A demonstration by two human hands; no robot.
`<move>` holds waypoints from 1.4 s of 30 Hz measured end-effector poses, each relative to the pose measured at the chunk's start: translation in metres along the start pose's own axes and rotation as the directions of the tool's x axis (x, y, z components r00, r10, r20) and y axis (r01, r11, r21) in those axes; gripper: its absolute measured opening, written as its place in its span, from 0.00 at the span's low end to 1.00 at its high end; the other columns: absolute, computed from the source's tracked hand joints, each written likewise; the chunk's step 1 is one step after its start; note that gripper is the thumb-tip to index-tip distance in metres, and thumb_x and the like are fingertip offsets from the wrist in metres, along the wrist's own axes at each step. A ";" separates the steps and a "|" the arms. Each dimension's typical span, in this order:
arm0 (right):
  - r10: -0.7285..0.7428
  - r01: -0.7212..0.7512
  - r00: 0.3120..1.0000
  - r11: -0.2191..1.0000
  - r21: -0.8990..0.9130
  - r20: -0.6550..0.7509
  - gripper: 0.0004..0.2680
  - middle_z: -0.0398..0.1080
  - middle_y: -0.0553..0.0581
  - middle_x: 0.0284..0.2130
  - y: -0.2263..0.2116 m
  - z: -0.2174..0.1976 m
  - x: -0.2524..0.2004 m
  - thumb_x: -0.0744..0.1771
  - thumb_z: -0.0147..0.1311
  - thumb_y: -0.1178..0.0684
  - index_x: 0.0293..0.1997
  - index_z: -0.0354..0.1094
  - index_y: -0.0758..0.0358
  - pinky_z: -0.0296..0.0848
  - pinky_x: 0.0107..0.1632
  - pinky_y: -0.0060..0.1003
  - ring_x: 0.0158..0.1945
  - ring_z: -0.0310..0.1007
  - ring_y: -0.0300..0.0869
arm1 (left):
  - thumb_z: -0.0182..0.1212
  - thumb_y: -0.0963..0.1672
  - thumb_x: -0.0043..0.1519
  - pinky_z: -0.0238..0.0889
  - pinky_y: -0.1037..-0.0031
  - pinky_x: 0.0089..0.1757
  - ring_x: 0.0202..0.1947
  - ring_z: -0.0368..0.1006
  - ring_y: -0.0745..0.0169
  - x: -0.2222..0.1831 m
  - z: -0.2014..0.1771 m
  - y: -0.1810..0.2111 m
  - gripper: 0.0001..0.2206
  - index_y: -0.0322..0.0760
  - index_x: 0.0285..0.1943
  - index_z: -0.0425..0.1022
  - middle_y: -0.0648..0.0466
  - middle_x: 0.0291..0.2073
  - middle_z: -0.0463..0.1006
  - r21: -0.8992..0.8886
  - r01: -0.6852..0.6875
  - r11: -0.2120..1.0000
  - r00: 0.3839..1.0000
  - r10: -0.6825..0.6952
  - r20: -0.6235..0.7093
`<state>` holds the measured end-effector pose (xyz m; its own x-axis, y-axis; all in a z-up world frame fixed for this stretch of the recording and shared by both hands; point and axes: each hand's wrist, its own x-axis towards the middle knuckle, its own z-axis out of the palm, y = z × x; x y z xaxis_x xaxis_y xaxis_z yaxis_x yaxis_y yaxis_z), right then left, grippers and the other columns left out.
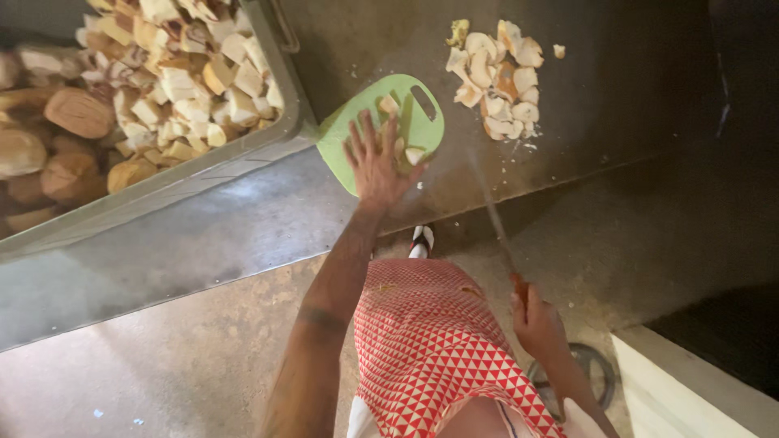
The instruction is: The person cuts pieces of bread on a cutting board using a knife and places them into a large bin.
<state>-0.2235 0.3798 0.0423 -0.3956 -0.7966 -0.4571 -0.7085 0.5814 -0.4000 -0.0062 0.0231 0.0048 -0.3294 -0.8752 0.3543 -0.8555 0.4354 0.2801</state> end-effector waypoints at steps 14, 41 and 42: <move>-0.019 0.039 0.976 0.995 0.088 -0.215 0.10 0.72 0.74 0.28 0.014 0.026 -0.006 0.69 0.50 0.46 0.46 0.65 0.63 0.69 0.34 0.63 0.35 0.73 0.71 | 0.67 0.48 0.62 0.76 0.60 0.34 0.42 0.78 0.47 0.014 0.059 -0.057 0.13 0.43 0.52 0.76 0.47 0.49 0.75 -0.159 -0.337 0.928 0.939 0.344 0.014; 0.068 -0.010 0.985 0.941 0.338 -0.159 0.19 0.70 0.73 0.51 -0.256 0.049 0.197 0.69 0.59 0.47 0.63 0.61 0.68 0.69 0.55 0.54 0.55 0.71 0.64 | 0.57 0.48 0.70 0.53 0.53 0.63 0.69 0.56 0.37 0.188 -0.275 -0.217 0.29 0.37 0.78 0.53 0.35 0.73 0.56 -0.368 0.119 0.922 0.835 0.107 0.539; 0.042 0.016 0.986 0.939 0.344 -0.162 0.18 0.70 0.71 0.50 -0.273 0.047 0.223 0.69 0.58 0.48 0.61 0.62 0.69 0.70 0.58 0.52 0.55 0.72 0.61 | 0.57 0.48 0.69 0.52 0.53 0.65 0.72 0.55 0.38 0.188 -0.275 -0.220 0.29 0.38 0.79 0.54 0.36 0.73 0.57 -0.451 0.063 0.890 0.862 0.179 0.474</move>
<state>-0.0912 0.0510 0.0122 -0.5143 -0.7877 -0.3392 -0.4705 0.5898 -0.6563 0.2298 -0.1793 0.2558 -0.6264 -0.7766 -0.0674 -0.6023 0.4274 0.6742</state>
